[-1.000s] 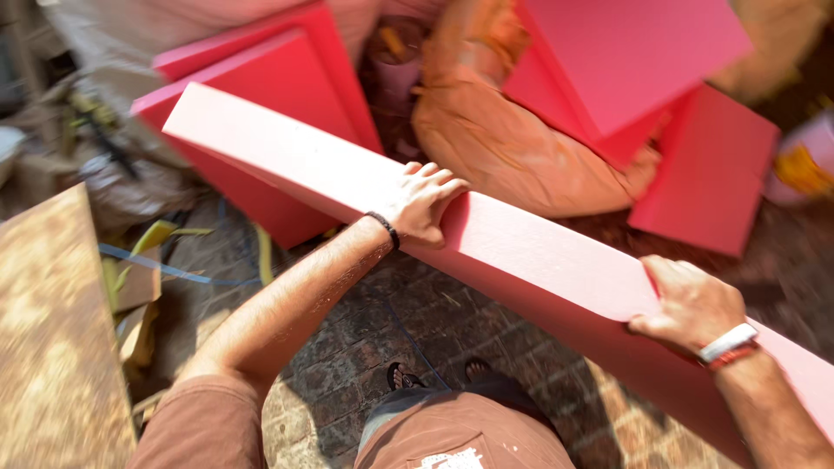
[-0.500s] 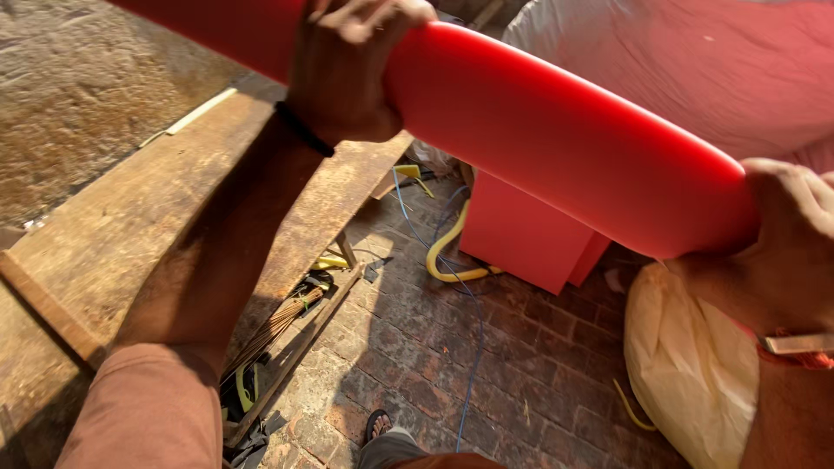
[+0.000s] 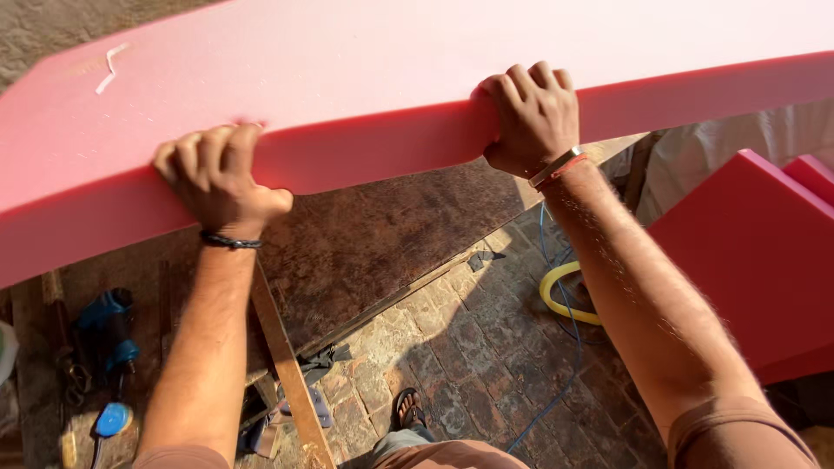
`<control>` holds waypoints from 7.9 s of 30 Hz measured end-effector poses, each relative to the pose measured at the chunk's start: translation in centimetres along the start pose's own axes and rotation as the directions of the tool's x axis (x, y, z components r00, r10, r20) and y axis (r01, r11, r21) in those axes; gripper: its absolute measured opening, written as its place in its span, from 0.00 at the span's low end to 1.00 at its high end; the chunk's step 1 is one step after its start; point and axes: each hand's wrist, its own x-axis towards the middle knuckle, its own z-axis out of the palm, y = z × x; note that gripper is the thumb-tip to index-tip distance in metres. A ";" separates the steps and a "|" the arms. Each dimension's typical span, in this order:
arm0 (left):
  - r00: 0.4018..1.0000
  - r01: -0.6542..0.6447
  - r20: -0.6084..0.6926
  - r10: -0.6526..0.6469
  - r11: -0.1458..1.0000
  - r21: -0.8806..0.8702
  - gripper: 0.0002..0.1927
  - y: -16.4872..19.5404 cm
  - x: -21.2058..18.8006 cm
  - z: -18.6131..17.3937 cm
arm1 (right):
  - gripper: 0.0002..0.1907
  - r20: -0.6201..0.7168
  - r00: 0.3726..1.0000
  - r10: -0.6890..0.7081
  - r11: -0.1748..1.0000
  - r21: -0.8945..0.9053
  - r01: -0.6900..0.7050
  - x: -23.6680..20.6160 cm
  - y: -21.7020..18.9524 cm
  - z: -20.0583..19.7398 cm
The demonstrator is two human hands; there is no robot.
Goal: The person carries large pink foam sheets to a work table, measures them with a tape measure, marks cut lines with a pen, and saws along a wooden straightedge to cut the sheets into pieces. The person then stacks the cut foam pieces on a plastic-covered pile and begins measuring another sheet.
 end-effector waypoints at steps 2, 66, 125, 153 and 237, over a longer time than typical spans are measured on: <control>0.970 0.097 0.228 -0.084 0.994 -0.046 0.28 0.4 -6.1 1.7 | 0.33 0.268 0.963 0.001 0.996 0.085 -0.025 0.6 -2.8 6.8; -0.409 0.848 0.373 -0.833 -0.195 0.494 0.28 -19.1 -54.8 -31.8 | 0.11 -0.239 0.721 -0.650 0.232 0.841 0.488 19.8 -63.7 -2.2; -0.054 0.910 0.566 -0.823 0.193 0.368 0.30 -25.0 -52.4 -17.5 | 0.07 -0.078 0.697 -0.713 0.217 0.920 0.325 5.4 -72.9 7.8; 0.105 0.981 0.913 -0.395 0.190 -0.030 0.20 -8.0 -30.9 -14.5 | 0.23 0.875 0.441 -0.198 -0.402 0.338 -0.851 -7.0 -51.0 7.1; 0.162 0.608 0.855 -0.493 0.732 0.307 0.05 29.5 -15.4 25.8 | 0.05 0.908 0.067 0.413 -0.607 0.330 -0.723 -29.7 30.0 46.3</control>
